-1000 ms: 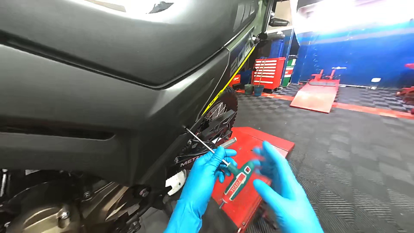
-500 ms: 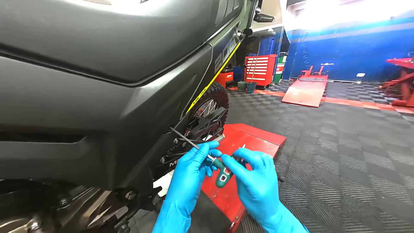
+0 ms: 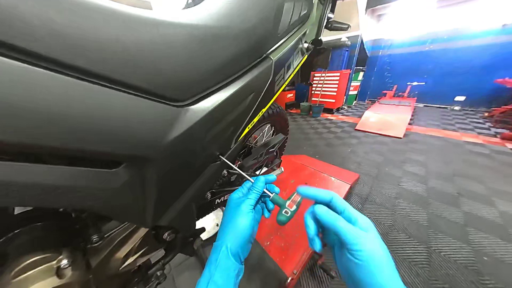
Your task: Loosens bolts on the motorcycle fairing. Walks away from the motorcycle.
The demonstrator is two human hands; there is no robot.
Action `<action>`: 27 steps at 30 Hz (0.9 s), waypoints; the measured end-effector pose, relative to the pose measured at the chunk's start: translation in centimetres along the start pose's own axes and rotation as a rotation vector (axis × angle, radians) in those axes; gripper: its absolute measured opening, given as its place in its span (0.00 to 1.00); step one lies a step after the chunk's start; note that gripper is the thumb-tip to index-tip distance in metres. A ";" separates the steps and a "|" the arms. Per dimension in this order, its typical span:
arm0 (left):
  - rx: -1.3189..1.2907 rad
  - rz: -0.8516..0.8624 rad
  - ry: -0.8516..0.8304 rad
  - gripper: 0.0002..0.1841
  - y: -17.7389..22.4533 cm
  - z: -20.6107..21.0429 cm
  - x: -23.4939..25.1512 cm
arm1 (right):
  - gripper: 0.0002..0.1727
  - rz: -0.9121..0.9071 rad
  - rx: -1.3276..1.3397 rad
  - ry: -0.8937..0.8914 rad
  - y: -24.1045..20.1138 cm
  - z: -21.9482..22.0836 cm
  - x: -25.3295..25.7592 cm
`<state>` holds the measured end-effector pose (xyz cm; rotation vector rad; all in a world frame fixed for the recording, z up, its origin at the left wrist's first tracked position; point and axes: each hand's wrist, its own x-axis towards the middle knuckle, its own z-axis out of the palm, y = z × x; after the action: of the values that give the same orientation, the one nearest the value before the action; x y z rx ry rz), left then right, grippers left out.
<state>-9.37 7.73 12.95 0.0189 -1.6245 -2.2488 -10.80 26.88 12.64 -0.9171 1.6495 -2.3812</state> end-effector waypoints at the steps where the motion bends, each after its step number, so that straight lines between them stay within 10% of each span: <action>1: -0.013 0.007 0.005 0.18 0.1 0.1 0.1 | 0.18 0.089 0.001 -0.046 0.3 -0.7 -0.3; 5: -0.092 -0.014 -0.031 0.19 0.3 -0.2 0.0 | 0.22 0.385 -0.004 -0.203 2.4 -2.2 0.0; 10: -0.108 -0.036 -0.053 0.18 0.8 -0.3 -0.2 | 0.26 0.096 0.236 -0.169 0.4 -1.6 1.3; 16: -0.006 -0.012 -0.069 0.18 -0.4 -1.3 0.1 | 0.24 0.028 -0.008 -0.418 0.2 0.2 -0.2; 19: -0.032 -0.003 -0.077 0.18 -0.4 -1.3 0.2 | 0.23 0.290 -0.291 -0.614 0.1 0.5 -0.9; 22: -0.117 0.032 -0.110 0.18 0.1 -1.1 0.0 | 0.26 0.430 -0.386 -0.443 1.9 0.0 -0.5; 27: -0.103 0.017 -0.087 0.18 -0.3 -1.2 0.2 | 0.25 0.000 0.011 -0.185 0.3 -2.2 1.2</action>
<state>-9.43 6.68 12.31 -0.1206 -1.5438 -2.3472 -13.00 28.09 12.38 -1.0984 1.5663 -2.2257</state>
